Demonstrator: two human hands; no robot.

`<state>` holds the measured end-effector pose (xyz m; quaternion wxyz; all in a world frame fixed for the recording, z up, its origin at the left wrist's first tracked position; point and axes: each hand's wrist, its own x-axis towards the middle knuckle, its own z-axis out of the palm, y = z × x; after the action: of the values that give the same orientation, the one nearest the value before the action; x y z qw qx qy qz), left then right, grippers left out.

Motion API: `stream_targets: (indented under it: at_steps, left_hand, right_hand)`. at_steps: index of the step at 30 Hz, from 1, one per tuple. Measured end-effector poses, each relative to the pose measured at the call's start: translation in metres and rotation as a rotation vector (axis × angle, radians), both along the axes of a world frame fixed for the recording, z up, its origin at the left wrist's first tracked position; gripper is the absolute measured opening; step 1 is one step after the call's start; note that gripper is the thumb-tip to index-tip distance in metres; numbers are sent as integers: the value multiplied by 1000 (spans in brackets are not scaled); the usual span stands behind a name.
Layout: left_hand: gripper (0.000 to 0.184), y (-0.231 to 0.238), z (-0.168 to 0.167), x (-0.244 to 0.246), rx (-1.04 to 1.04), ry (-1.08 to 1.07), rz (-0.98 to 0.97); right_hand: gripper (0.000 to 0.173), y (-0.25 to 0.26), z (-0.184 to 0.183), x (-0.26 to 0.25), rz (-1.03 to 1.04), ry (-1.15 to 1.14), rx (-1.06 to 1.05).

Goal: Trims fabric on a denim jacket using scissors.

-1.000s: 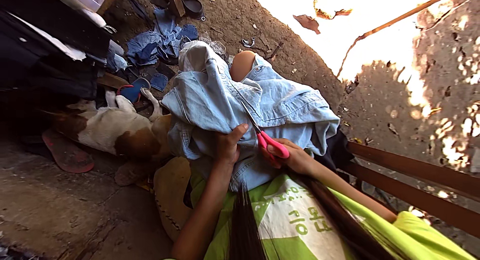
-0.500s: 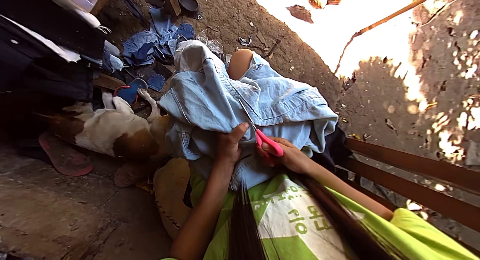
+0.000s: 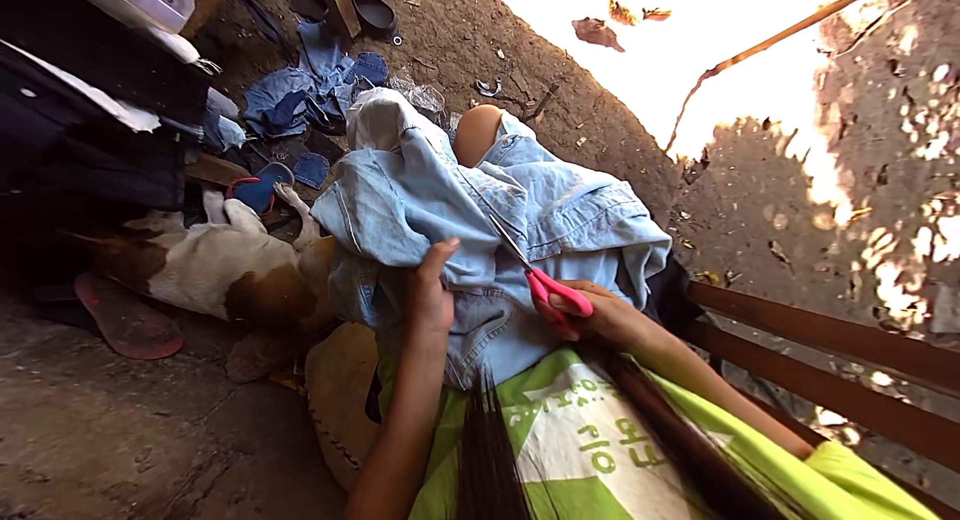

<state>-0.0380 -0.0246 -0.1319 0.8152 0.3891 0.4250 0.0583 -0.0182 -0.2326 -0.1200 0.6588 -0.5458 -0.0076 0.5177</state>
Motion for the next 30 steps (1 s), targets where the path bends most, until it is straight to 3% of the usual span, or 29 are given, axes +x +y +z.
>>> stream_targets:
  at_steps: [6,8,12,16,19,21,24,27,30]
  left_hand:
    - [20,23,2,8,-109,-20,121]
    - [24,27,3,13,-151,-40,158]
    - [23,28,2,17,-134,-76,208]
    - [20,27,2,19,-37,44,-38]
    - [19,27,-5,22,-53,151,-171]
    - [17,23,-11,22,-27,139,-120]
    - [22,13,-27,17,25,42,114]
    - [22,7,-32,9,2,-7,228]
    - [21,2,-17,5,-63,-30,181]
  right_hand:
    - [24,-48,8,24,311,-165,-150]
    - [28,-60,13,32,383,-256,-91]
    - [40,-45,24,53,193,-527,6]
    - [47,19,27,79,5,-814,-329]
    - [47,76,14,93,-36,-936,-401]
    - [51,101,-16,94,-37,-995,-427]
    - [41,106,-62,75,20,-1165,-536]
    - [32,99,-61,80,-42,-1184,-494]
    - [28,78,-40,101,-246,-1217,-412]
